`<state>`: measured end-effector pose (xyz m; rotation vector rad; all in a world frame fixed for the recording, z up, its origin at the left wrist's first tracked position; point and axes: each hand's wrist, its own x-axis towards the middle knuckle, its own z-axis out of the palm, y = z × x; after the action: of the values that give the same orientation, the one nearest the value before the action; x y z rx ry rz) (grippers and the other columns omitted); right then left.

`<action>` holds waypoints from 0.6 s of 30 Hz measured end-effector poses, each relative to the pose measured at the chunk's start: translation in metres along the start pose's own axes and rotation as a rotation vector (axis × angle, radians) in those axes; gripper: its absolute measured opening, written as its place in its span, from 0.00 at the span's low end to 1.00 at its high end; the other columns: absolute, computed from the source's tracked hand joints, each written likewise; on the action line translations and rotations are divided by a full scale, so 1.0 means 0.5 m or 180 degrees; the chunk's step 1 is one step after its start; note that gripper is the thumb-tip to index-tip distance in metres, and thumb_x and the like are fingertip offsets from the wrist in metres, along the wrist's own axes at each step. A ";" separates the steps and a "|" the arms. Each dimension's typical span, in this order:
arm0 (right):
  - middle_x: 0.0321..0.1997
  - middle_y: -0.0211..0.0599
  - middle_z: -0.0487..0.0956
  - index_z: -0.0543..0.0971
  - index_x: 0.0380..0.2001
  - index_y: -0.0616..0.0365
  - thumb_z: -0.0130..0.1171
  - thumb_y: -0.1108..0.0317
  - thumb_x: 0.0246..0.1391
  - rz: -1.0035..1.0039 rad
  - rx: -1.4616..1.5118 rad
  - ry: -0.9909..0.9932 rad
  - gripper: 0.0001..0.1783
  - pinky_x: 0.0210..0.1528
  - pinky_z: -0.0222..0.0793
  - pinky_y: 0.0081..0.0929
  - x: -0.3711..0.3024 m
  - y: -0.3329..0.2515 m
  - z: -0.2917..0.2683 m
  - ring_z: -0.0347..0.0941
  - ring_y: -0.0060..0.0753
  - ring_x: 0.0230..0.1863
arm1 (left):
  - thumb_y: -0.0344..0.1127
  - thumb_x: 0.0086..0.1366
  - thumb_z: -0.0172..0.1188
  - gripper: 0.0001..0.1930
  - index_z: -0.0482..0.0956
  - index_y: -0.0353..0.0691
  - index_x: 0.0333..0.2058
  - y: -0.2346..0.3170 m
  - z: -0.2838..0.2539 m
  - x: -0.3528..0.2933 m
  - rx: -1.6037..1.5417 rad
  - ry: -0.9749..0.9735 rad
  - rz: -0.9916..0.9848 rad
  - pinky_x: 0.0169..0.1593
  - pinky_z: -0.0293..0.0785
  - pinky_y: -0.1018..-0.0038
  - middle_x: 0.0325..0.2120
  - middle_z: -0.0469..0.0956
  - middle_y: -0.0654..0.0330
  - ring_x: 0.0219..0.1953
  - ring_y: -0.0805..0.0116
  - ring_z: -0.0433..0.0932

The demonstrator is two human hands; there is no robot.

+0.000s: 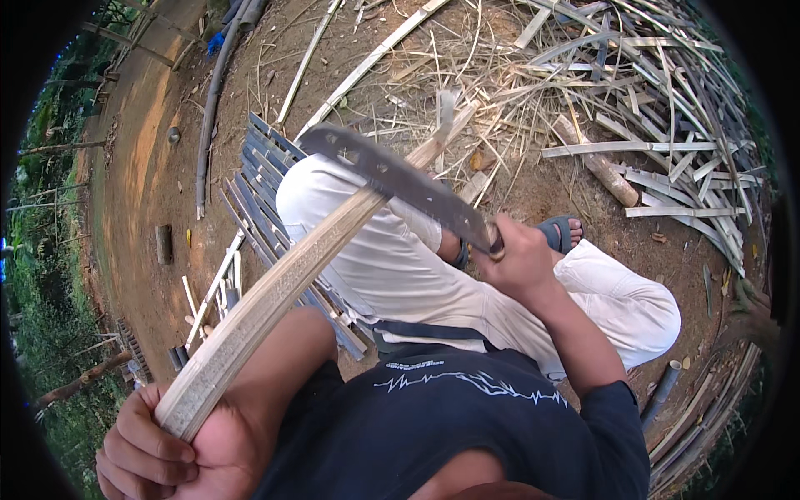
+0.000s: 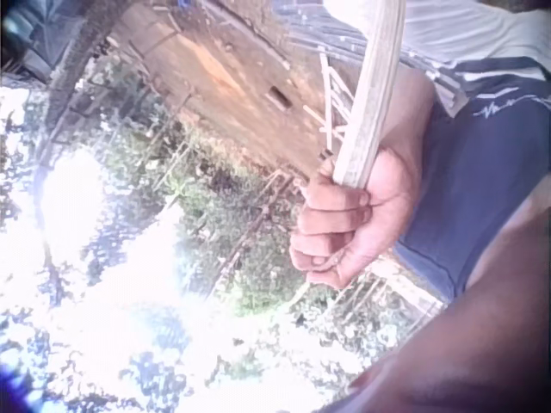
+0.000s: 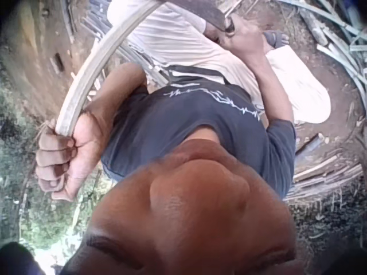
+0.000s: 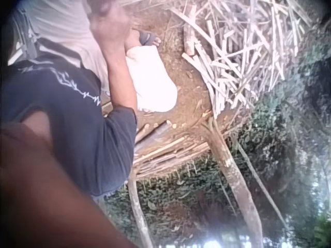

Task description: The person shaves and thins bamboo strips using a large blade, handling individual strips and removing material from their surfaces.

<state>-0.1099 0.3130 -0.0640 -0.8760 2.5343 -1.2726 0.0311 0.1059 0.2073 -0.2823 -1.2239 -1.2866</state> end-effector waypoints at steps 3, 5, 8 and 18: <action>0.21 0.52 0.76 0.76 0.28 0.63 0.65 0.67 0.44 0.0429 -0.0211 0.0024 0.12 0.32 0.72 0.45 -0.004 0.084 0.030 0.76 0.59 0.26 | 0.42 0.59 0.53 0.13 0.61 0.48 0.20 -0.002 0.000 0.018 -0.0057 -0.0186 -0.0233 0.16 0.51 0.83 0.10 0.55 0.75 0.10 0.82 0.53; 0.22 0.51 0.77 0.77 0.28 0.63 0.65 0.65 0.44 0.0952 -0.0446 -0.0188 0.12 0.33 0.72 0.46 0.036 0.158 0.041 0.77 0.59 0.27 | 0.42 0.59 0.53 0.14 0.61 0.48 0.19 -0.004 -0.003 0.011 -0.0387 -0.0257 -0.0180 0.16 0.52 0.83 0.10 0.55 0.75 0.10 0.82 0.53; 0.24 0.53 0.79 0.78 0.27 0.62 0.65 0.62 0.46 0.0855 -0.0405 -0.0318 0.13 0.35 0.73 0.47 0.031 0.143 0.065 0.78 0.59 0.29 | 0.43 0.59 0.53 0.14 0.61 0.48 0.19 -0.008 -0.024 0.050 0.0483 -0.0036 -0.0047 0.16 0.52 0.84 0.10 0.55 0.75 0.10 0.82 0.53; 0.26 0.57 0.80 0.80 0.32 0.64 0.63 0.63 0.48 0.1355 -0.0577 -0.0490 0.14 0.37 0.75 0.47 0.067 0.269 0.079 0.79 0.61 0.32 | 0.42 0.60 0.51 0.14 0.62 0.48 0.18 -0.033 -0.042 0.097 0.0575 0.0000 -0.0169 0.15 0.52 0.83 0.10 0.58 0.73 0.09 0.80 0.52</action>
<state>-0.1785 0.3293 -0.1899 -0.4064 2.5523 -0.8260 0.0189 0.0569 0.2301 -0.1201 -1.3455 -1.2116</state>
